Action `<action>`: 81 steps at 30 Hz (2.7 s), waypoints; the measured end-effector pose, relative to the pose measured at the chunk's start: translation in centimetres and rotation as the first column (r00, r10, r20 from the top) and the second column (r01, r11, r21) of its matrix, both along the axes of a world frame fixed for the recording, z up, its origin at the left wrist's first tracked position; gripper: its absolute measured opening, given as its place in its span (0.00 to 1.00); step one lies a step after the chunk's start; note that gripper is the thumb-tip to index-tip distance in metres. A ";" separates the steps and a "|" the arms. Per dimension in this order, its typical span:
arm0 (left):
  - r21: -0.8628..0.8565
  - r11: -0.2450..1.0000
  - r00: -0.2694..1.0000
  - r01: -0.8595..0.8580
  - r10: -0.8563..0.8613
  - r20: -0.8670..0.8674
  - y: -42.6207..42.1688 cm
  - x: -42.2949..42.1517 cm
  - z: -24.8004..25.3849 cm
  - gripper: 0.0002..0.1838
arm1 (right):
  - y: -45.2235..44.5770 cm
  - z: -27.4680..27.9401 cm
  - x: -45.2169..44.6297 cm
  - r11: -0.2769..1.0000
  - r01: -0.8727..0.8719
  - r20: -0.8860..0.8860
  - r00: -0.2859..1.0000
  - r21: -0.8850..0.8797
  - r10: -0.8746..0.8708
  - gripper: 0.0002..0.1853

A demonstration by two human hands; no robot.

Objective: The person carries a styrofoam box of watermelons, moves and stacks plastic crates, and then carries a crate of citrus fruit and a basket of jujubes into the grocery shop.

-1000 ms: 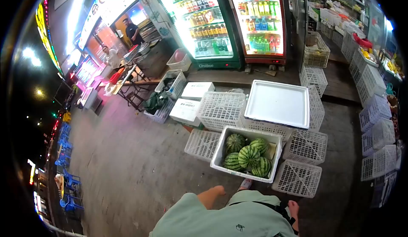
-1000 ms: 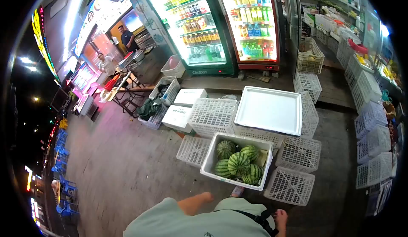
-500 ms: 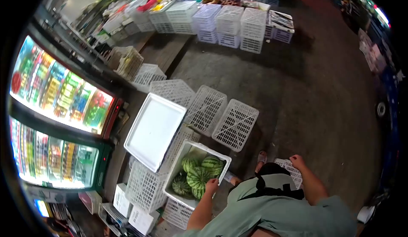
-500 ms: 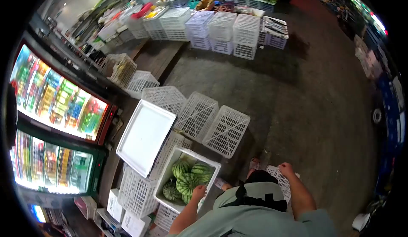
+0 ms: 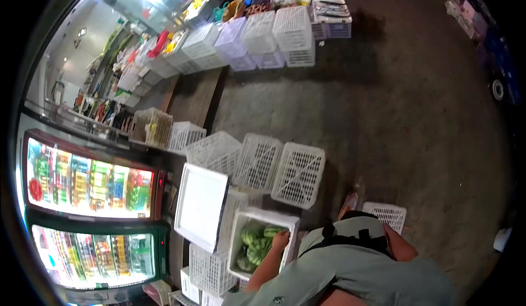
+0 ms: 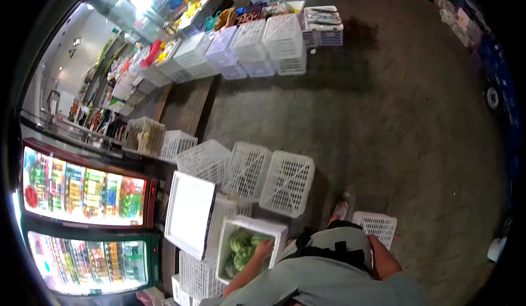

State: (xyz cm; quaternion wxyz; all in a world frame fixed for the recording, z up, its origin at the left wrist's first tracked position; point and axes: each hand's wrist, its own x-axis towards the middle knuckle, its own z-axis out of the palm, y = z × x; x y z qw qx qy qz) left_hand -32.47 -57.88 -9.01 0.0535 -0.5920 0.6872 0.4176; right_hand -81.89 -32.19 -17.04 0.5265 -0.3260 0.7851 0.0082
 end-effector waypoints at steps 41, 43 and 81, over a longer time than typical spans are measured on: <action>0.223 0.975 0.997 0.007 0.011 -0.081 -62.3 -56.3 4.2 0.19 | -69.7 4.0 -57.4 0.712 0.628 0.070 0.763 -0.314 -0.642 0.15; 0.278 0.942 0.973 -0.187 0.217 -0.081 -60.1 -53.0 1.3 0.19 | -75.5 4.4 -62.4 0.799 0.442 -0.006 0.874 -0.408 -0.486 0.15; 0.414 0.802 0.889 -0.431 0.456 0.041 -98.0 -48.0 7.0 0.11 | -133.9 5.1 -52.1 0.908 0.230 -0.105 0.954 -0.352 -0.282 0.23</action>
